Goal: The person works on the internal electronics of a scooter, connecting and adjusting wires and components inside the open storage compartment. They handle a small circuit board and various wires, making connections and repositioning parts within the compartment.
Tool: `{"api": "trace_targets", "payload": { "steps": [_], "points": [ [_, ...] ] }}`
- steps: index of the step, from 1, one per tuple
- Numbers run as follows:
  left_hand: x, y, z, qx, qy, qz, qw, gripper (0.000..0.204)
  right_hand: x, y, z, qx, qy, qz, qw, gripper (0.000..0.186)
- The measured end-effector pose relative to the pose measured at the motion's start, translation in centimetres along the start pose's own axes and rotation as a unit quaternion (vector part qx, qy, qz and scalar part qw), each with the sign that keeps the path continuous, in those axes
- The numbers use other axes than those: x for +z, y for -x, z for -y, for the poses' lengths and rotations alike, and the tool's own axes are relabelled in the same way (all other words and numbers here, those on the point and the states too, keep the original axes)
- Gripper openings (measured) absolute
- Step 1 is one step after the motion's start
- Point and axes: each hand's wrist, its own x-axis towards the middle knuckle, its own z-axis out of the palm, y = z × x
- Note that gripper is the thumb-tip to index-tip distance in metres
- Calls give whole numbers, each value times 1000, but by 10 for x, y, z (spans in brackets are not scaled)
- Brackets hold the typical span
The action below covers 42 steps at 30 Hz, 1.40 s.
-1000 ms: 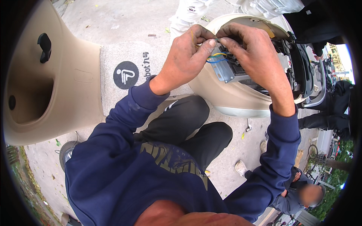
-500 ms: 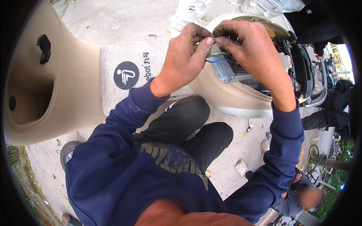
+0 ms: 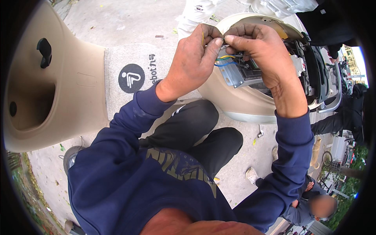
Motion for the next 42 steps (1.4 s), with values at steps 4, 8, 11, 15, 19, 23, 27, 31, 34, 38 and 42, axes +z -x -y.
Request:
{"api": "trace_targets", "payload": {
  "steps": [4,8,11,15,19,23,27,31,34,38,42],
  "points": [
    [0,-3,-7,-24,16,-2,1000,12,-1,4,4,47,-38,-7,998,20],
    [0,-2,-6,-23,14,-4,1000,12,4,4,-5,-101,94,-46,989,13],
    [-1,-2,-3,-19,13,-9,1000,13,15,9,-12,-341,427,-149,824,7],
    [-2,-2,-10,-23,-7,8,1000,12,14,19,-14,-221,210,-130,944,11],
    [2,-6,-6,18,-1,-7,1000,12,10,18,-11,-35,-46,-63,996,24],
    [-1,-6,-5,4,-13,17,1000,16,9,19,-12,-135,91,-84,983,18],
    [0,-3,-5,16,-26,11,999,17,9,23,-13,-286,302,-124,901,13],
    [2,-5,-9,34,-28,15,999,17,7,24,-10,-113,-15,-96,989,15],
    [0,-8,-6,26,-41,22,999,18,8,24,-4,-55,-42,-88,994,17],
    [-4,2,-3,-35,-3,29,999,19,-26,15,12,-251,95,-223,937,29],
    [2,2,-8,-64,51,21,996,21,-28,6,21,-219,110,-119,962,32]
  ]
}}
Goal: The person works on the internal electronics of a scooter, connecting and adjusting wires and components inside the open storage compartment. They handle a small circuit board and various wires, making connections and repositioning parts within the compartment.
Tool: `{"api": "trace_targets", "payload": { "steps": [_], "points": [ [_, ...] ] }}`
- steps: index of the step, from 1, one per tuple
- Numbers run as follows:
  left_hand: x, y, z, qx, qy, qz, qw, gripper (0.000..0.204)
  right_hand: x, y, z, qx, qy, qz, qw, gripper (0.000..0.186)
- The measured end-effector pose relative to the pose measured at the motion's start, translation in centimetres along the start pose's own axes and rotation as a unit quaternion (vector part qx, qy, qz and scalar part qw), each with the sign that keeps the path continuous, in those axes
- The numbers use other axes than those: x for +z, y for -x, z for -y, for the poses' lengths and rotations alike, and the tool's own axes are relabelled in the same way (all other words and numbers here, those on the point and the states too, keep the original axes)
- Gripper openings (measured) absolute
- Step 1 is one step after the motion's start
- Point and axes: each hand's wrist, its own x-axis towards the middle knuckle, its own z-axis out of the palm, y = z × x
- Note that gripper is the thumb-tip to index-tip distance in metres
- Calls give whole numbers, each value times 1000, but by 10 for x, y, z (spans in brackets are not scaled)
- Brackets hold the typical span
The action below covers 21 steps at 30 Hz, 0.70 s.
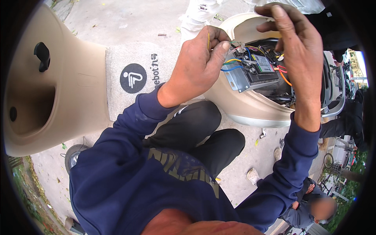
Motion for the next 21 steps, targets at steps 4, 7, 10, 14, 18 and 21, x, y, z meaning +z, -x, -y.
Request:
{"api": "trace_targets", "payload": {
  "steps": [4,7,10,14,18,21],
  "points": [
    [-1,2,3,6,-1,-14,1000,18,14,4,-12,-62,161,55,983,42],
    [-3,0,-1,11,-5,-21,1000,12,16,5,-5,-81,278,140,947,41],
    [-2,-1,-1,22,-7,-24,999,12,14,9,-5,-122,294,170,933,34],
    [-1,0,4,26,-4,-17,999,19,15,10,-15,-173,300,130,929,30],
    [-1,1,4,6,-3,-8,1000,23,11,1,-20,-73,237,142,958,30],
    [-1,1,2,6,-7,-13,1000,23,16,0,-3,-17,296,158,942,30]
  ]
}}
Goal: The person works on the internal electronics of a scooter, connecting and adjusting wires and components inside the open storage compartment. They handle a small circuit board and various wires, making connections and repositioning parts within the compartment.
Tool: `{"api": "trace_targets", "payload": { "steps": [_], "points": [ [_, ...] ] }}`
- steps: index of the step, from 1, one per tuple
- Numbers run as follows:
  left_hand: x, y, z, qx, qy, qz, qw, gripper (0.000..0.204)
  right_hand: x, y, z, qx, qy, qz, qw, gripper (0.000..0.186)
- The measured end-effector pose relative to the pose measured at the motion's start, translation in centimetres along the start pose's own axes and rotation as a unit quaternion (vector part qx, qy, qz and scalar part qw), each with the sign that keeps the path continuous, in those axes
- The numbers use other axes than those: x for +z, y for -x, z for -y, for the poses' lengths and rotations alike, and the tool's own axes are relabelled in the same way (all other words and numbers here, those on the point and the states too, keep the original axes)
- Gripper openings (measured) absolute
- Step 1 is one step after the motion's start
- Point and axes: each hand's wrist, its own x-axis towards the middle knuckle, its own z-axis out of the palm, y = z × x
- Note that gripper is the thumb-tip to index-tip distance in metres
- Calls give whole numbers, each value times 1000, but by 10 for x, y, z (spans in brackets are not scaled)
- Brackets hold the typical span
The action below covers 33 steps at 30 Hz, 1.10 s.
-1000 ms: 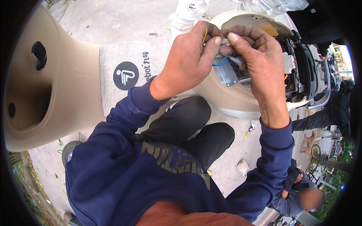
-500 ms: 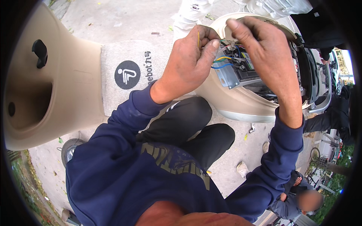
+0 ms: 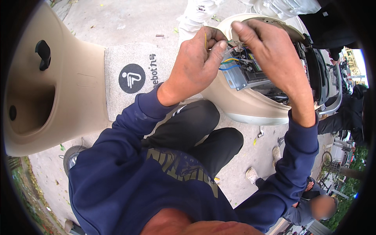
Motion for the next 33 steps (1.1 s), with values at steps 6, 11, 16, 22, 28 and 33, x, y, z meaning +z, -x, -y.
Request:
{"api": "trace_targets", "payload": {
  "steps": [6,11,16,22,28,33],
  "points": [
    [-1,-4,0,45,-26,-10,999,12,9,4,-9,-130,26,-25,991,27],
    [-1,-6,0,60,-75,14,995,18,4,2,-11,-124,22,-12,992,22],
    [1,-8,2,98,-92,-15,991,13,1,-2,-16,-228,89,-22,969,17],
    [1,-5,9,57,-77,-33,995,16,-39,-18,-10,-271,216,-57,936,16],
    [2,-7,7,31,-42,-39,998,15,-41,-12,18,-88,-18,-59,994,17],
    [4,-7,4,35,-21,-45,998,10,-6,-12,-5,-69,11,71,995,35]
  ]
}}
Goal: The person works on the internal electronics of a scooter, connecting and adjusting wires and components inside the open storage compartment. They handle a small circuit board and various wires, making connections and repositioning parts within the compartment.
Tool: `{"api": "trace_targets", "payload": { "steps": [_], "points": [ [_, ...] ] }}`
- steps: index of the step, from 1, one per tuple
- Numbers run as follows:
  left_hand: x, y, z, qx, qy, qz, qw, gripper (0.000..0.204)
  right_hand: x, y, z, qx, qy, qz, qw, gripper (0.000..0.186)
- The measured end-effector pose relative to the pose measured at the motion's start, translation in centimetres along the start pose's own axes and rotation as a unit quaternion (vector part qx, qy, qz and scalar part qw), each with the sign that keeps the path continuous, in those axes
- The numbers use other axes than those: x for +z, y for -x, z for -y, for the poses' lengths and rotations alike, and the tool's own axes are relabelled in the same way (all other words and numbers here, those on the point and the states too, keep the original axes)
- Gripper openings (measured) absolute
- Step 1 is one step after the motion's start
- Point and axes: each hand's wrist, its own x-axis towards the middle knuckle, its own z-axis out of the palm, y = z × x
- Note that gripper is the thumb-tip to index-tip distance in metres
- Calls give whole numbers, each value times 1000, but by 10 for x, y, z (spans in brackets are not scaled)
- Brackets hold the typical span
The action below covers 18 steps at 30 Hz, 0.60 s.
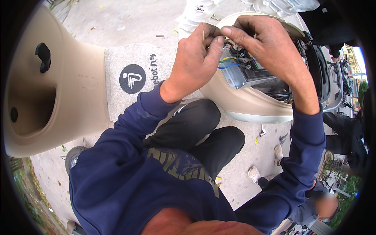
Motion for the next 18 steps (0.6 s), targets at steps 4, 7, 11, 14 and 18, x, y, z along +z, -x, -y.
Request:
{"api": "trace_targets", "payload": {
  "steps": [4,7,11,14,18],
  "points": [
    [-2,0,2,1,-13,7,1000,10,7,-2,3,-51,22,-36,998,33],
    [-2,0,-1,-2,-19,9,1000,10,5,-4,-1,-90,45,-26,995,29],
    [-3,-2,0,7,-24,16,1000,9,6,-4,-5,-119,68,-32,990,21],
    [-2,-3,-1,12,-27,15,999,9,4,-5,-6,-152,83,-34,984,16],
    [-3,-3,1,12,-32,16,999,9,5,-6,-3,-196,108,-64,973,12]
  ]
}}
